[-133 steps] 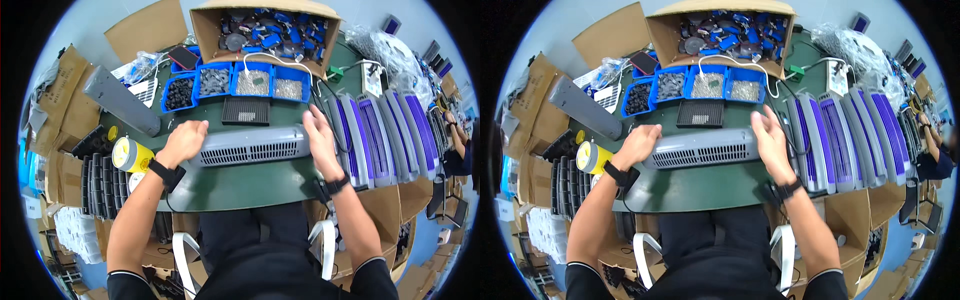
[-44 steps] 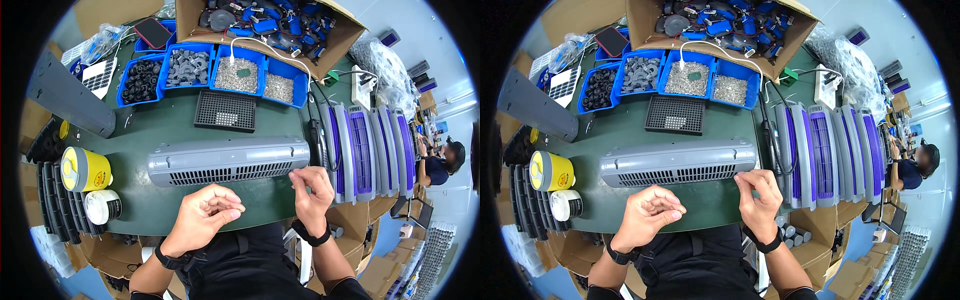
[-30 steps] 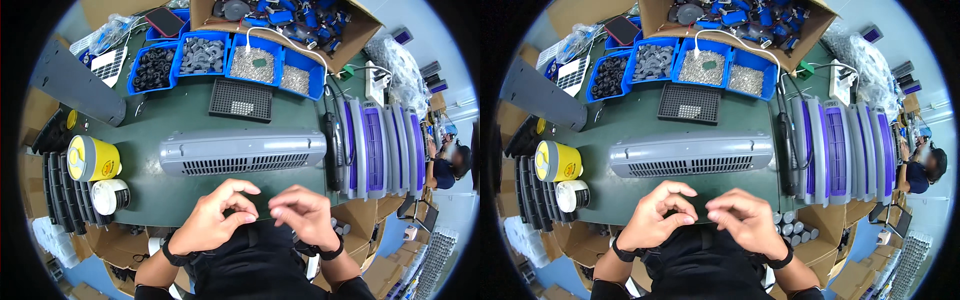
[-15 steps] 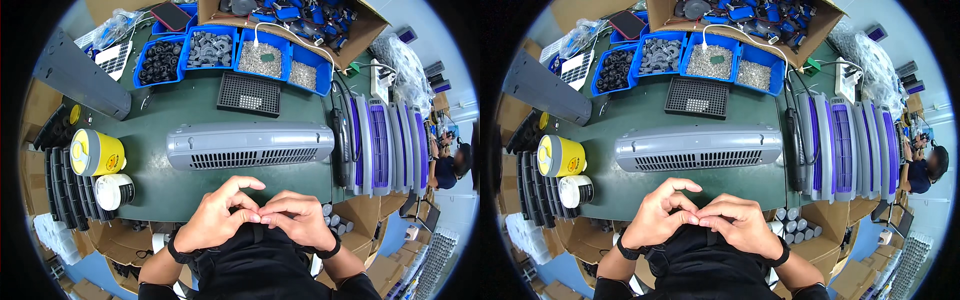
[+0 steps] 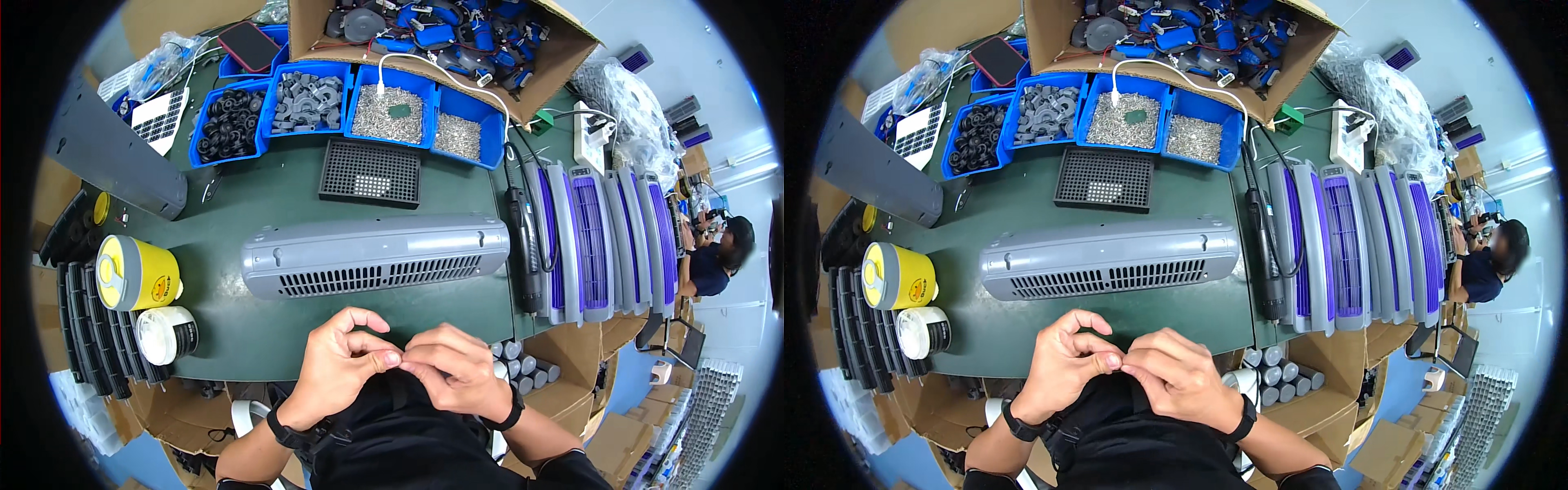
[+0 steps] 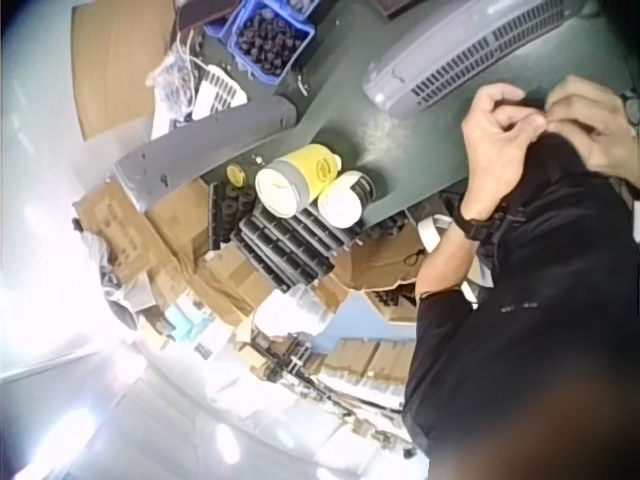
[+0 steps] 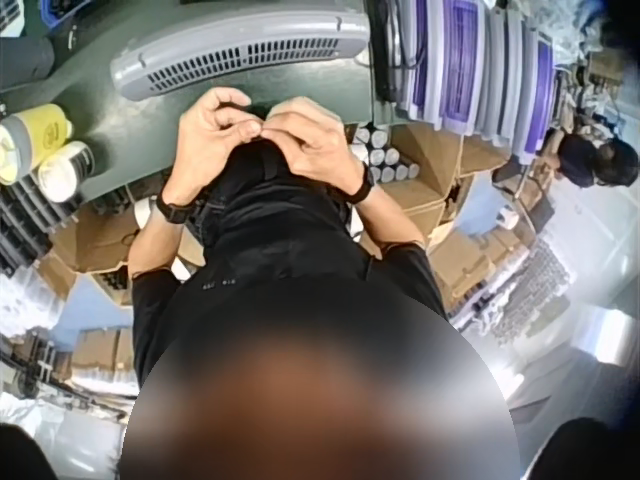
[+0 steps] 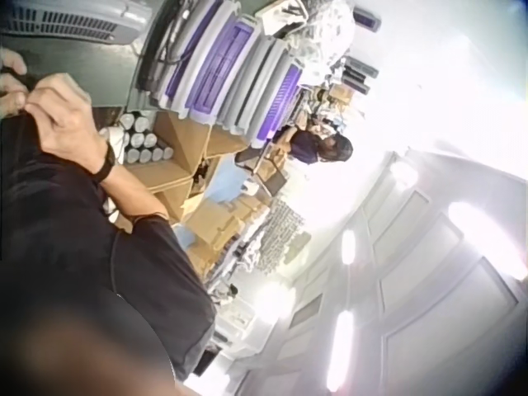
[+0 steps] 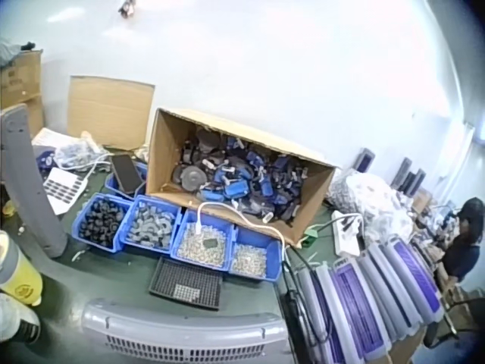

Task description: The person assembles a grey electronic device by inserting small components and securing them with a power drill. They attach a purple internal grid and a grey outer casing, connecting internal wires and tightening screws to complete the unit.

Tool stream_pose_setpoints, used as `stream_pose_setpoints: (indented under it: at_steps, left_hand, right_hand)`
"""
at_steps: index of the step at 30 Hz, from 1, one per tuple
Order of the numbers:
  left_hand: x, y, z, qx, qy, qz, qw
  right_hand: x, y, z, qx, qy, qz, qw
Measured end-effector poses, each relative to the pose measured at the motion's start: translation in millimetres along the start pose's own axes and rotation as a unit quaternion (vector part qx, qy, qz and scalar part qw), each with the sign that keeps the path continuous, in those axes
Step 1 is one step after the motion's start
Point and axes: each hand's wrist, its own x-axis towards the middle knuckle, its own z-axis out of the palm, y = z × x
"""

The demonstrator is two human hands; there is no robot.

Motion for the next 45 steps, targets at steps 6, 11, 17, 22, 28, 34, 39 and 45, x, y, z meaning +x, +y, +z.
stream_pose_setpoints:
  at_steps: [6, 11, 17, 22, 28, 34, 39, 45]
  left_hand:
    - [-5, 4, -11, -0.002, 0.020, 0.085, 0.996]
    - [-14, 10, -21, 0.034, 0.074, 0.121, 0.989]
    - [-30, 19, -39, 0.071, 0.149, 0.205, 0.965]
    - [-38, 28, -48, 0.129, 0.218, 0.245, 0.936]
    - [-45, 32, -53, 0.153, 0.247, 0.272, 0.918]
    - [-43, 25, -61, 0.164, 0.240, 0.290, 0.912]
    - [-41, 26, -61, 0.194, 0.242, 0.315, 0.897]
    - [-28, 41, -65, 0.348, 0.282, 0.406, 0.797]
  right_hand:
    - [0, 22, -38, -0.108, 0.113, 0.054, 0.986]
    - [3, 31, -45, -0.094, 0.143, 0.081, 0.982]
    - [11, 25, -38, -0.197, 0.145, -0.027, 0.969]
    - [40, 14, -1, -0.228, 0.131, -0.093, 0.960]
    - [56, 18, 23, -0.247, 0.120, -0.109, 0.955]
    - [59, 19, 26, -0.276, 0.121, -0.113, 0.947]
    - [60, 14, 27, -0.276, 0.120, -0.096, 0.949]
    - [64, 13, 29, -0.280, 0.130, -0.085, 0.947]
